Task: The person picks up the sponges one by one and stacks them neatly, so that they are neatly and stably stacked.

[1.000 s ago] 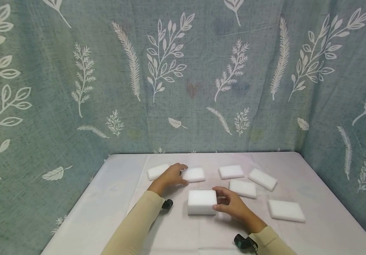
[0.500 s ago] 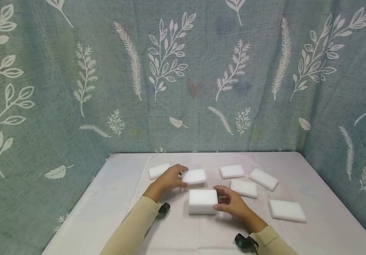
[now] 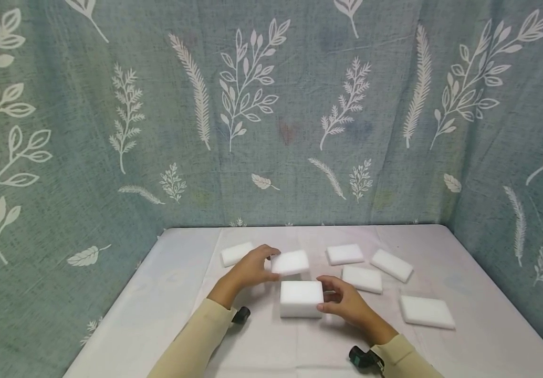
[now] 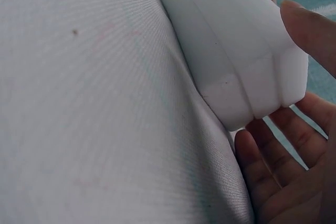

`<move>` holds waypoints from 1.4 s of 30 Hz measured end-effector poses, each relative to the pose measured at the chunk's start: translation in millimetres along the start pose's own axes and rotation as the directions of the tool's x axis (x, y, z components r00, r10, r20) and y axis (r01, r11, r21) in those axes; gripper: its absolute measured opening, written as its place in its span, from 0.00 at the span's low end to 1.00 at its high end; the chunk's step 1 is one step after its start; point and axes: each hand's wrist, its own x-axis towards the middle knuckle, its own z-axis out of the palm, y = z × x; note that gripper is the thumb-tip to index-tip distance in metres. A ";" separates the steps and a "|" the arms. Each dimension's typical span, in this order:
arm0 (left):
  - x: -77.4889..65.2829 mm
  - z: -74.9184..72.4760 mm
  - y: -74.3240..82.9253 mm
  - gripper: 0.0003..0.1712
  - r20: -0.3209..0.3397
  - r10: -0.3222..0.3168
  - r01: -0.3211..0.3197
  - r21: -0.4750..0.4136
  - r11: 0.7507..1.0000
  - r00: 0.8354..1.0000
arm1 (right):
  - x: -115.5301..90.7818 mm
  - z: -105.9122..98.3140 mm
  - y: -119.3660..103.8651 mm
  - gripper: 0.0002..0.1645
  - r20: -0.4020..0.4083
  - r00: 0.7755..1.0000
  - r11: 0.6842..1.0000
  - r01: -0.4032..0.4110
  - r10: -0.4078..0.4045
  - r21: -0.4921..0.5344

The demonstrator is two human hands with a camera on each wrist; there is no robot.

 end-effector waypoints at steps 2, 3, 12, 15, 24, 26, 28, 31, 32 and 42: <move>-2.1 0.0 0.6 0.40 -0.005 0.004 -0.004 -0.002 1.000 1.000 | -0.4 0.2 -1.7 0.40 -0.001 1.000 1.000 -0.001 0.001 -0.005; -2.9 -0.2 1.1 0.40 -0.009 0.011 -0.011 -0.005 1.000 1.000 | -0.6 0.2 -2.4 0.40 -0.002 1.000 1.000 -0.004 0.004 -0.013; -8.9 -8.0 14.6 0.37 -0.048 0.069 -0.069 -0.005 0.998 0.996 | 3.4 -1.6 13.0 0.37 0.006 0.999 0.999 0.038 -0.038 -0.023; -11.6 -10.5 22.2 0.36 -0.045 0.092 -0.092 0.001 0.996 0.995 | 5.9 -2.5 25.7 0.38 0.009 0.999 0.999 0.040 -0.040 -0.021; -18.9 -11.2 35.8 0.35 -0.049 0.121 -0.122 -0.012 0.993 0.991 | 6.9 -3.4 25.3 0.36 0.003 0.999 0.998 0.049 -0.049 -0.042; -20.8 -10.5 37.2 0.35 -0.047 0.134 -0.135 -0.021 0.991 0.990 | 4.8 -3.0 16.7 0.36 0.005 0.999 0.998 0.047 -0.047 -0.040; -22.7 -9.7 38.0 0.35 -0.049 0.139 -0.140 -0.015 0.990 0.989 | 2.3 -2.4 6.7 0.36 0.009 0.999 0.998 0.044 -0.043 -0.040; -25.8 -8.8 38.9 0.35 -0.059 0.147 -0.148 -0.007 0.989 0.987 | -0.9 -1.2 -3.8 0.36 0.007 0.999 0.998 0.040 -0.039 -0.045; -26.9 -8.7 39.4 0.35 -0.062 0.149 -0.150 -0.005 0.989 0.987 | -1.5 -0.7 -5.8 0.36 0.006 0.999 0.998 0.038 -0.038 -0.043; -35.4 -5.0 47.6 0.33 -0.043 0.179 -0.179 0.012 0.984 0.983 | 1.4 -0.4 0.2 0.37 0.010 0.998 0.998 0.054 -0.054 0.023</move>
